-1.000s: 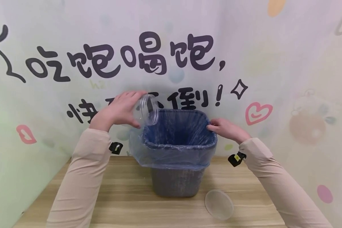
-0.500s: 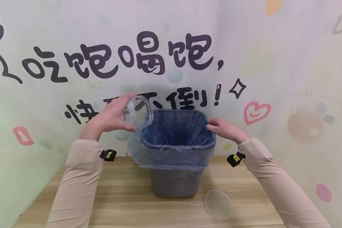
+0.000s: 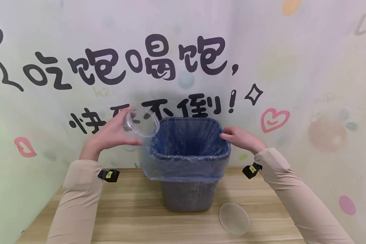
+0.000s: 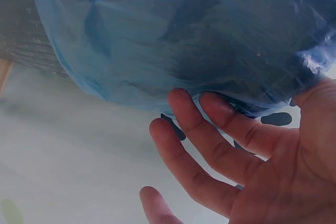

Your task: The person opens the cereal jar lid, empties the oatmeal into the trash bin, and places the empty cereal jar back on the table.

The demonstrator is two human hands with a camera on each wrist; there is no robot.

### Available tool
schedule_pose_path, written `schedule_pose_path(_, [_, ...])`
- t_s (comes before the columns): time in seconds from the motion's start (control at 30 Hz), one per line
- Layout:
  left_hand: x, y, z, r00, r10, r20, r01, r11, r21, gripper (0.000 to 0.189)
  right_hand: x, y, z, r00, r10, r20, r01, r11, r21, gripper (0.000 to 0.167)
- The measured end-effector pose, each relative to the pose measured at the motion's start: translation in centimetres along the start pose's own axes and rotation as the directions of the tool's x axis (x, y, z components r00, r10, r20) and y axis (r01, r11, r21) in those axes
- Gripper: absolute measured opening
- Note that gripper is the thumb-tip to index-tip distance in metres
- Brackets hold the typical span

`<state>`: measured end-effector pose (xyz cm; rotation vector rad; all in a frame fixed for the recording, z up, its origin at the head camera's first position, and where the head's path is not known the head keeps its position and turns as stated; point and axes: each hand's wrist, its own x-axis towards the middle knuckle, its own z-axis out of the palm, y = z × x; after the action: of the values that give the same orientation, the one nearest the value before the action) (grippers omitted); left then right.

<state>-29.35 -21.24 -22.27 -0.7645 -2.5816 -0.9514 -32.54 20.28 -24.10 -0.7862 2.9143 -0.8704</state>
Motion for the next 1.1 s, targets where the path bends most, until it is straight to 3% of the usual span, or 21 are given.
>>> schedule_pose_path(0.37, [-2.3,-2.5,1.2,0.991,-0.070,-0.111,0.049,0.982,-0.181,0.105,0.0,-0.1,0.1,1.000,0.003,0.002,-0.003,1.000,0.013,0.021])
schedule_pose_path(0.63, [-4.3,-4.0,1.9,0.995,-0.082,-0.057,0.066,0.968,-0.244,0.099,-0.1,-0.2,0.1,1.000,0.009,0.006,-0.009,1.000,0.019,0.023])
schedule_pose_path(0.9, [-6.0,-7.1,4.1,0.995,-0.095,-0.028,0.082,0.950,-0.302,0.101,-0.2,0.0,0.2,1.000,0.008,0.006,-0.008,1.000,0.019,0.023])
schedule_pose_path(1.1, [-6.9,-8.5,5.1,0.993,-0.118,0.000,0.110,0.930,-0.350,0.098,-0.1,-0.2,0.1,1.000,0.007,0.013,-0.007,1.000,0.026,0.022])
